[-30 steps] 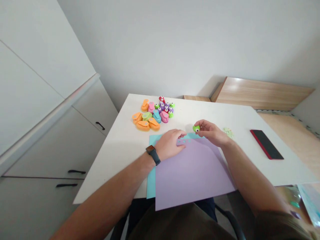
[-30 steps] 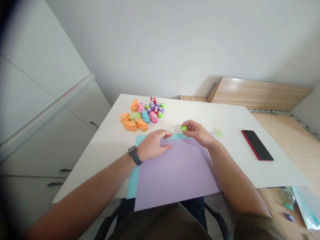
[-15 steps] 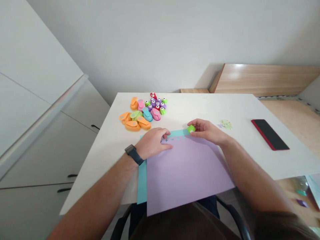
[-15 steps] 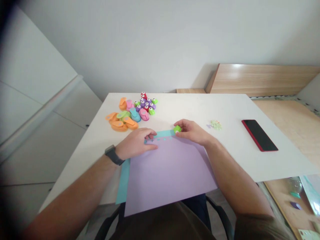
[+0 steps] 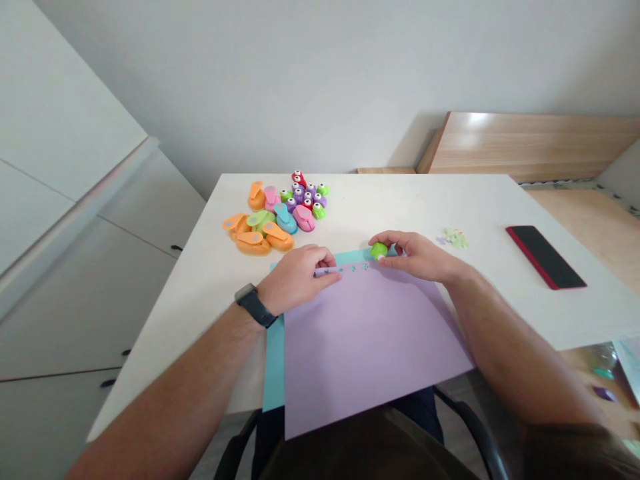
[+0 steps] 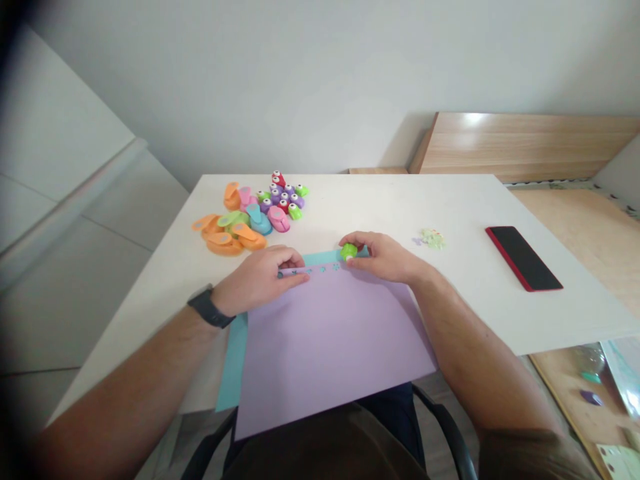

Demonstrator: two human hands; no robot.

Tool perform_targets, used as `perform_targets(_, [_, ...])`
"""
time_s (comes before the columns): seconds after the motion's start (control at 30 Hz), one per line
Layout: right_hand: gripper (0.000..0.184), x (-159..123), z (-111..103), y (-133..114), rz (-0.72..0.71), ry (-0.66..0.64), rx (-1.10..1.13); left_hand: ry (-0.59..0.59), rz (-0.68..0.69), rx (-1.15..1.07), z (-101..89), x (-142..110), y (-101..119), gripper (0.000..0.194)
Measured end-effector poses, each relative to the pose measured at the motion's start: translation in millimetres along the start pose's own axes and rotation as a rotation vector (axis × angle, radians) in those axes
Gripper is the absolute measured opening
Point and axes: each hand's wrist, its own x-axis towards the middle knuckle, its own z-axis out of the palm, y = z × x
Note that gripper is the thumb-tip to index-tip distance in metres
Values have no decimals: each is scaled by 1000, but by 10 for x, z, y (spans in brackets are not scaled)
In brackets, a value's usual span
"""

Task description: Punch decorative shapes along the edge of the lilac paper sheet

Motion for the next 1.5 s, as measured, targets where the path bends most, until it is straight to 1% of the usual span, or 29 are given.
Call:
perform_targets(0.2, [40,-7,15,13,-20,1,-82,11,-17,-23,-12,-3,24,24])
perform_targets(0.47, [37,-19,10,-55,-74,-52,-45,35,-32,-29,-21,8,23,25])
perform_targets(0.67, [38,-42,-8,-58,-93,-79,-92,56,-27,-53,-22,2,26,24])
perform_targets(0.83, [40,-55,-17,-65,-81,-114,-101,47,-36,-77,-19,2,27,22])
perform_targets(1.0, [43,-53,-17,-56,-78,-124,-112,45,-38,-92,-21,4,41,23])
perform_targets(1.23, [42,-42,-9,-56,-107,-124,-155,31,-58,-111,-28,9,43,23])
perform_targets(1.5, [40,-48,-34,-78,-180,-133,-150,19,-101,-148,-16,10,27,25])
